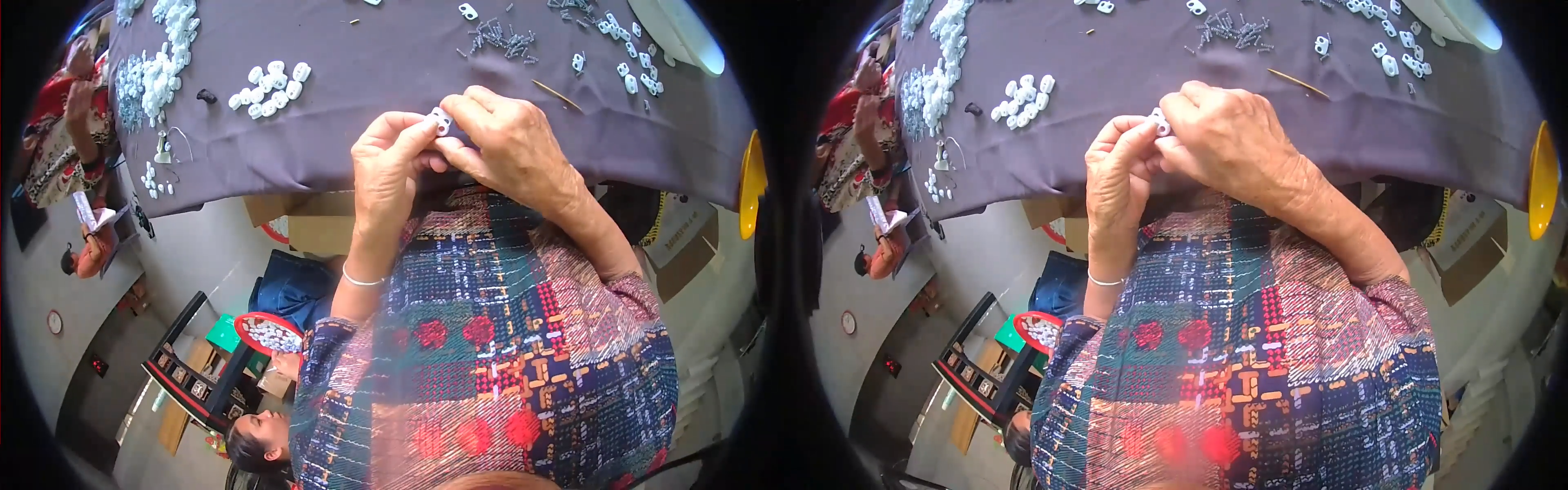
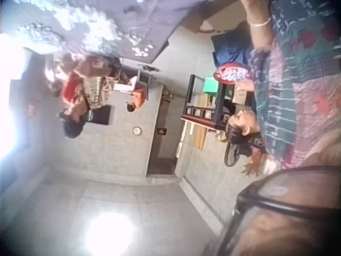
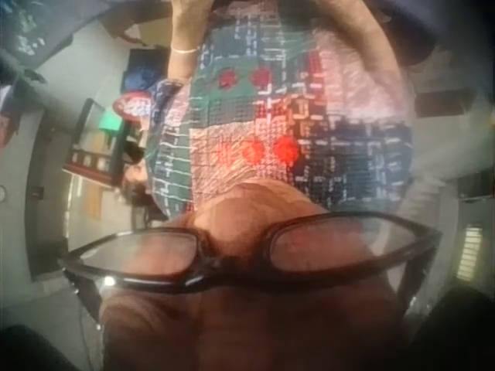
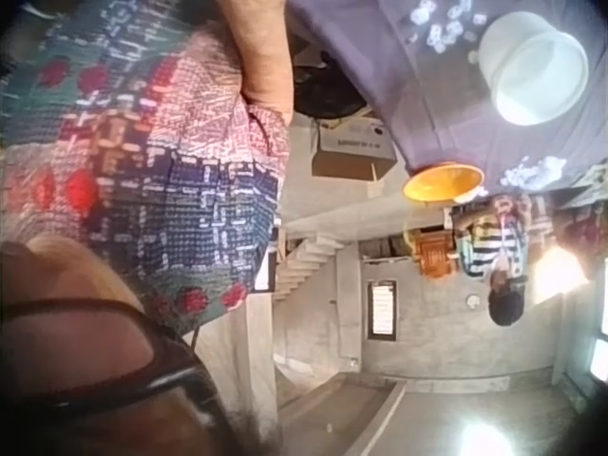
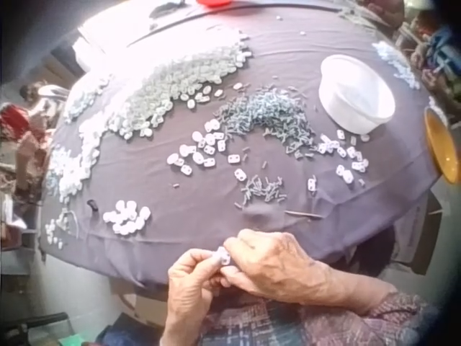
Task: The person assembles small plastic items by hand by picking up plastic pieces and springs, inserting the springs into the plastic pieces, and pressing the parts together.
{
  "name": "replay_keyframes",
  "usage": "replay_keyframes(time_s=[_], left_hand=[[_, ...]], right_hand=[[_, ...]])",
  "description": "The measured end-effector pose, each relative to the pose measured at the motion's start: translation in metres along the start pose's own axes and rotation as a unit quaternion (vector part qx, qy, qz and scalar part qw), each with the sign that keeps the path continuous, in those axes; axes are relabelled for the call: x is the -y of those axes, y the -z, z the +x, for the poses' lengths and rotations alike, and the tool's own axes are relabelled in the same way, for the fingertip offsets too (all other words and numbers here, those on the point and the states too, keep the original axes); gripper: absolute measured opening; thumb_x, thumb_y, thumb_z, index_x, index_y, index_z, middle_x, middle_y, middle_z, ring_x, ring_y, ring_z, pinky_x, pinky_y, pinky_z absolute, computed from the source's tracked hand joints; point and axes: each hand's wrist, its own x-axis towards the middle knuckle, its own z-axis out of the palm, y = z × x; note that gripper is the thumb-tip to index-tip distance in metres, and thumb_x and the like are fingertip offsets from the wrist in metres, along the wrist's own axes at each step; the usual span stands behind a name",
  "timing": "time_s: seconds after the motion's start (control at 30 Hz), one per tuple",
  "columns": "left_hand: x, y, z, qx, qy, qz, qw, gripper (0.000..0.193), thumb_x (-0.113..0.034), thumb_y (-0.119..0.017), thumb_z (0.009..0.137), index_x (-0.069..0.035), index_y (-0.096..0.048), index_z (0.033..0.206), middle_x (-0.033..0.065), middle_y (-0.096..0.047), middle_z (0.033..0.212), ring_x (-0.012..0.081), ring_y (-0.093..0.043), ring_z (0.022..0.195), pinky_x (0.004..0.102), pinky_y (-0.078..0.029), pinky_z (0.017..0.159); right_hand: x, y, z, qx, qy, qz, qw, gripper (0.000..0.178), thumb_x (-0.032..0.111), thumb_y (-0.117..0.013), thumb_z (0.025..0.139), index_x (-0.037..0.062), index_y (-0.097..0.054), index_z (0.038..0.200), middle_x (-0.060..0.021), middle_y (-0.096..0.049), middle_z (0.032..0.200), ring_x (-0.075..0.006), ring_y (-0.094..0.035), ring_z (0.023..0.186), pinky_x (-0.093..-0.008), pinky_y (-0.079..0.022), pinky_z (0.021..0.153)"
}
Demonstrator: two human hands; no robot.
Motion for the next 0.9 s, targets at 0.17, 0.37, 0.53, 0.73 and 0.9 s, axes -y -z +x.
replay_keyframes(time_s=[0.17,0.37,0.53,0.73,0.9], left_hand=[[0.0,0.005,-0.001,0.039,0.014,0.012,0.999,0.009,-0.008,-0.058,0.083,-0.001,-0.057,0.087,0.0077,-0.061,0.081,0.0145,-0.06,0.07,0.0261,-0.05,0.059],[-0.002,0.001,-0.002,0.008,0.032,-0.029,0.999,0.009,-0.006,-0.06,0.082,0.002,-0.058,0.086,0.0111,-0.062,0.078,0.0138,-0.06,0.064,0.0224,-0.051,0.054],[-0.001,-0.002,-0.002,-0.008,0.02,0.005,1.0,0.009,-0.006,-0.061,0.082,0.003,-0.059,0.085,0.0106,-0.063,0.077,0.0134,-0.06,0.063,0.0221,-0.05,0.054],[0.004,0.0,-0.004,-0.021,0.0,-0.006,1.0,0.009,-0.005,-0.062,0.081,0.003,-0.059,0.085,0.0101,-0.063,0.074,0.0135,-0.059,0.062,0.023,-0.049,0.056],[0.004,-0.003,-0.006,-0.032,-0.008,-0.014,0.999,0.009,-0.004,-0.062,0.081,0.004,-0.059,0.084,0.0103,-0.063,0.075,0.0135,-0.059,0.063,0.0231,-0.049,0.059]], right_hand=[[0.0,0.002,0.002,0.031,0.002,-0.024,0.999,0.022,0.019,-0.062,0.074,0.0018,-0.057,0.088,-0.011,-0.055,0.074,-0.0272,-0.058,0.063,-0.0347,-0.047,0.056],[0.0,-0.004,0.001,0.017,0.015,-0.048,0.999,0.017,0.017,-0.06,0.074,0.0022,-0.055,0.08,-0.0114,-0.055,0.069,-0.0284,-0.057,0.059,-0.0359,-0.046,0.053],[-0.004,-0.005,0.004,0.008,0.047,-0.043,0.998,0.016,0.016,-0.059,0.074,0.0023,-0.053,0.077,-0.0114,-0.055,0.065,-0.0284,-0.057,0.058,-0.0369,-0.046,0.051],[-0.007,-0.009,0.004,0.019,0.088,-0.05,0.995,0.013,0.012,-0.057,0.074,0.003,-0.049,0.075,-0.0104,-0.054,0.063,-0.0265,-0.057,0.058,-0.0366,-0.046,0.05],[-0.009,-0.011,0.003,0.019,0.098,-0.051,0.994,0.012,0.011,-0.057,0.075,0.0037,-0.047,0.075,-0.0093,-0.052,0.061,-0.0253,-0.057,0.057,-0.0353,-0.046,0.05]])
